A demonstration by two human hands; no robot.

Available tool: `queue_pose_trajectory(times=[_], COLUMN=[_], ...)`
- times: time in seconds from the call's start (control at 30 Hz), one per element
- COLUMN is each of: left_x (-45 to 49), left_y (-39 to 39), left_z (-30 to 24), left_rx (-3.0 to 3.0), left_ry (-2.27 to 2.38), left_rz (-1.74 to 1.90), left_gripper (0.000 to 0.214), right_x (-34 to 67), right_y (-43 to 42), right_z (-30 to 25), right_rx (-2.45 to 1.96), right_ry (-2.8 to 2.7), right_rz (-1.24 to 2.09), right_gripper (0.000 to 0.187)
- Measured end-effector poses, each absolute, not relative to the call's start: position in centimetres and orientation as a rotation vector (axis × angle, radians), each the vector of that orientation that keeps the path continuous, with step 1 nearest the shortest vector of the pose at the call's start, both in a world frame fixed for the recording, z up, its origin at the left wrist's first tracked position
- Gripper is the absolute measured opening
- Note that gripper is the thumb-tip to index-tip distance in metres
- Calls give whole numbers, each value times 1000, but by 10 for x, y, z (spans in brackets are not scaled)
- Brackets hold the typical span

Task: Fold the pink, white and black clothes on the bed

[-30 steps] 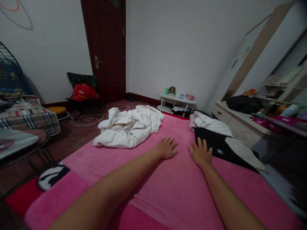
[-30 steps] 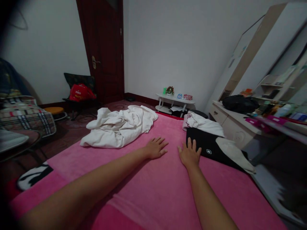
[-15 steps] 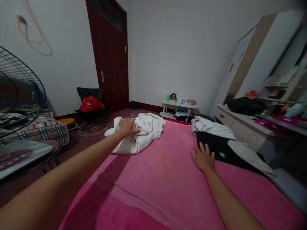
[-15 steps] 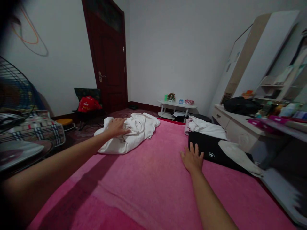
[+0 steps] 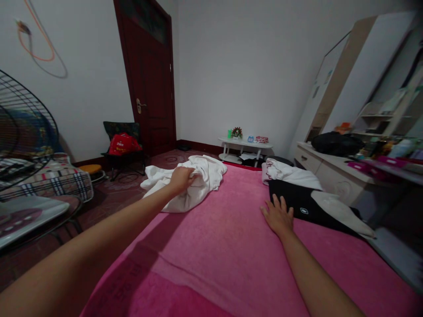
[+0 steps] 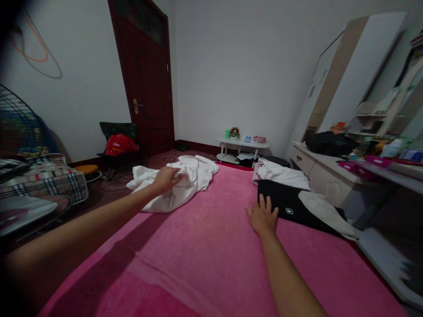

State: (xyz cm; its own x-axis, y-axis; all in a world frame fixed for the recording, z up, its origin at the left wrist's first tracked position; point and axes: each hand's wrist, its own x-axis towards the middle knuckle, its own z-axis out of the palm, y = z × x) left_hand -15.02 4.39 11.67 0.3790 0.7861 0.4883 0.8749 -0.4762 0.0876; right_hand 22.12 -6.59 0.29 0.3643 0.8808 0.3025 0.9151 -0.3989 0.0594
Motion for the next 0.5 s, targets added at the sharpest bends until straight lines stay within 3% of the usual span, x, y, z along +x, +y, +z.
queue_pose_trajectory(times=[0.1,0.27,0.37,0.5], left_x=[-113,-71,-65,-63], left_y=[9,-56,-84,-118], left_z=[111,83,76,85], left_rx=[-2616,-3100,-3210,-3347], left_ry=[-1297,-429,-169,127], left_rz=[-674,-378,-371,-234], left_gripper=[28,22,18,35], right_x=[222,220,220,222], right_y=[-65,-66,-67,-66], right_z=[2,5,5,3], right_rx=[-2493,-2489,-2485,-2466], right_ry=[-1644,-1649,-1648,-1643], right_rz=[-431,-417,-421,-434], right_gripper=[55,55,54,52])
